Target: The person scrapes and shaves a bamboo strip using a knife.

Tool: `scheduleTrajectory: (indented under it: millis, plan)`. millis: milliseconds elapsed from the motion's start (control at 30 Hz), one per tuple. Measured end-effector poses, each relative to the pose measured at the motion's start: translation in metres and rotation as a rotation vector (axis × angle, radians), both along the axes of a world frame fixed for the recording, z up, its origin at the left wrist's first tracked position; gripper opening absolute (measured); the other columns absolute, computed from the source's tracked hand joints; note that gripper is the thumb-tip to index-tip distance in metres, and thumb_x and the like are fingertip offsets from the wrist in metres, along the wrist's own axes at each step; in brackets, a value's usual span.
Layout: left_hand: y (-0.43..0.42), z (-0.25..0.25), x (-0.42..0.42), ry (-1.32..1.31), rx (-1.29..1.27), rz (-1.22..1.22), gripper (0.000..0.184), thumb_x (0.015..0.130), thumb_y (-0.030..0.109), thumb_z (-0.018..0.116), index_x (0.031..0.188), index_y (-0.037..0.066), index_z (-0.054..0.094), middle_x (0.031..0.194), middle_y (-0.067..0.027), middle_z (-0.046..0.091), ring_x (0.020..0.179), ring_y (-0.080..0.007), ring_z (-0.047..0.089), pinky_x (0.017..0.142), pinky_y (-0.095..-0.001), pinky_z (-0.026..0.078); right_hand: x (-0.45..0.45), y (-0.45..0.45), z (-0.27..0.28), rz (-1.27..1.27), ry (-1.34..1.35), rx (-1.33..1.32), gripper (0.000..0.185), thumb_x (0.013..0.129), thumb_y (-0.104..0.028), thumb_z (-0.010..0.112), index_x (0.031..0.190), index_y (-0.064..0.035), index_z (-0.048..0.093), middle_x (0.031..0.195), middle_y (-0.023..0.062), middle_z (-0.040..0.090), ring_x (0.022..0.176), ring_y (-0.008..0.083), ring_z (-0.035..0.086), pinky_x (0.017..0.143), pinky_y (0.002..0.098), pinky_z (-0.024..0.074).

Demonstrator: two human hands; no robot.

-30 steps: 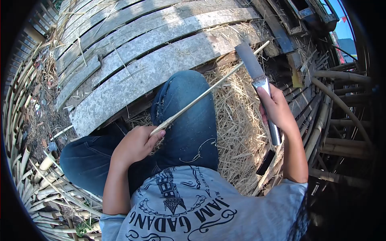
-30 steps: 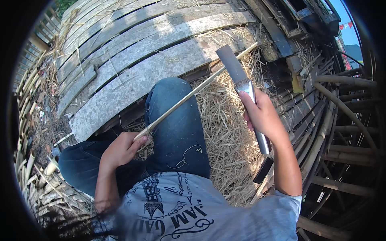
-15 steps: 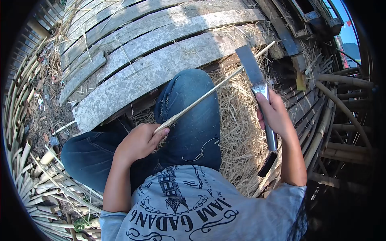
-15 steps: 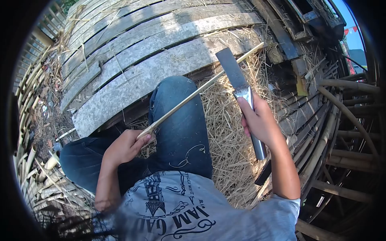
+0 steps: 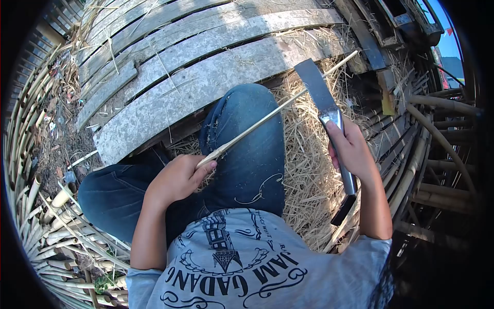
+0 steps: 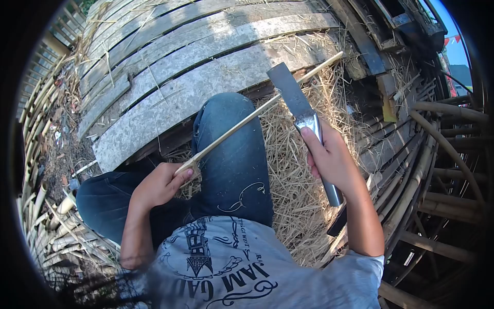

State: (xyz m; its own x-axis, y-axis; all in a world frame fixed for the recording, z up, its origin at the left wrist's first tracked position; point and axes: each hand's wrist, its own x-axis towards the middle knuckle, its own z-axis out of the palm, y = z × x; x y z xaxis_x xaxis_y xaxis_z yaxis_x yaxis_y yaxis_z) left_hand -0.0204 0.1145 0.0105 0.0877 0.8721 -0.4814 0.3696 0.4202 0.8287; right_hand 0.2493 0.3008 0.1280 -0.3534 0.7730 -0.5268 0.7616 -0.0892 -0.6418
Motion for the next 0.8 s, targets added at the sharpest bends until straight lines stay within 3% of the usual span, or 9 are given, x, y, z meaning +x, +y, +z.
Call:
scheduleTrajectory:
  millis: [33, 133, 200, 300, 333, 367, 400, 433, 800]
  plan:
    - [-0.001, -0.004, 0.002, 0.003, -0.004, 0.002, 0.043, 0.101, 0.032, 0.051, 0.082, -0.005, 0.059, 0.062, -0.0188, 0.058, 0.06, -0.0322, 0.061, 0.062, -0.0424, 0.046, 0.004, 0.012, 0.006, -0.012, -0.083, 0.03, 0.032, 0.103, -0.028, 0.047, 0.119, -0.0009, 0.053, 0.056, -0.0001, 0.049, 0.041, 0.0084, 0.049, 0.038, 0.0241, 0.0387]
    - [0.0, -0.011, 0.008, -0.017, 0.107, 0.008, 0.043, 0.101, 0.032, 0.051, 0.081, -0.005, 0.059, 0.063, -0.0197, 0.058, 0.06, -0.0341, 0.06, 0.062, -0.043, 0.046, 0.006, 0.021, -0.019, -0.19, 0.127, 0.277, 0.026, 0.104, -0.026, 0.046, 0.111, -0.0018, 0.053, 0.057, 0.0002, 0.049, 0.041, 0.0081, 0.048, 0.039, 0.0242, 0.0397]
    - [0.002, 0.001, 0.004, -0.071, 0.005, 0.007, 0.039, 0.102, 0.028, 0.05, 0.081, -0.005, 0.054, 0.057, -0.0122, 0.044, 0.055, -0.0183, 0.038, 0.056, -0.0376, 0.04, 0.001, 0.005, -0.014, -0.042, 0.033, 0.116, 0.03, 0.103, -0.027, 0.047, 0.117, -0.0014, 0.053, 0.057, -0.0002, 0.049, 0.041, 0.0074, 0.047, 0.039, 0.0235, 0.0388]
    - [-0.002, -0.013, 0.007, -0.022, 0.123, 0.023, 0.04, 0.102, 0.029, 0.051, 0.079, -0.004, 0.053, 0.056, -0.0094, 0.042, 0.056, -0.0155, 0.037, 0.056, -0.0366, 0.039, 0.001, 0.014, 0.003, -0.018, -0.001, 0.086, 0.032, 0.103, -0.029, 0.048, 0.12, -0.0021, 0.052, 0.059, -0.0002, 0.049, 0.042, 0.0071, 0.047, 0.039, 0.0229, 0.0384]
    - [0.001, -0.015, 0.007, -0.02, 0.126, 0.02, 0.04, 0.102, 0.029, 0.051, 0.079, -0.004, 0.053, 0.056, -0.0094, 0.042, 0.056, -0.0155, 0.037, 0.056, -0.0366, 0.039, 0.003, 0.019, -0.013, -0.096, 0.103, 0.204, 0.032, 0.103, -0.029, 0.049, 0.12, -0.0022, 0.052, 0.059, -0.0002, 0.049, 0.042, 0.0072, 0.048, 0.039, 0.0229, 0.0387]
    - [0.003, -0.015, 0.01, -0.047, 0.099, 0.013, 0.042, 0.102, 0.03, 0.051, 0.08, -0.005, 0.055, 0.059, -0.0141, 0.048, 0.056, -0.0233, 0.045, 0.058, -0.0389, 0.042, 0.007, 0.021, -0.028, -0.177, 0.203, 0.317, 0.031, 0.103, -0.029, 0.049, 0.119, -0.0023, 0.051, 0.059, -0.0002, 0.049, 0.043, 0.0074, 0.048, 0.039, 0.0229, 0.0389]
    - [0.005, -0.014, 0.012, -0.073, 0.072, 0.008, 0.044, 0.102, 0.032, 0.051, 0.08, -0.006, 0.058, 0.061, -0.0188, 0.055, 0.056, -0.0311, 0.053, 0.06, -0.0412, 0.045, 0.003, 0.011, -0.03, -0.124, 0.172, 0.202, 0.03, 0.103, -0.028, 0.048, 0.118, -0.0024, 0.05, 0.059, -0.0002, 0.049, 0.043, 0.0073, 0.048, 0.04, 0.0229, 0.0393]
    - [0.004, -0.013, 0.009, -0.066, 0.078, 0.013, 0.044, 0.102, 0.032, 0.051, 0.08, -0.006, 0.058, 0.061, -0.0188, 0.055, 0.056, -0.0311, 0.053, 0.06, -0.0412, 0.045, -0.001, -0.004, -0.024, -0.009, 0.027, 0.129, 0.029, 0.103, -0.027, 0.047, 0.119, -0.0024, 0.051, 0.059, -0.0004, 0.049, 0.043, 0.0071, 0.048, 0.04, 0.0228, 0.0397]
    - [-0.006, -0.015, 0.01, -0.013, 0.05, 0.005, 0.042, 0.101, 0.031, 0.051, 0.081, -0.005, 0.057, 0.063, -0.0191, 0.055, 0.057, -0.031, 0.055, 0.062, -0.0416, 0.045, 0.004, 0.003, -0.012, -0.019, 0.117, 0.073, 0.028, 0.103, -0.026, 0.048, 0.118, -0.0026, 0.052, 0.06, -0.0028, 0.047, 0.044, 0.0061, 0.048, 0.039, 0.0224, 0.0388]
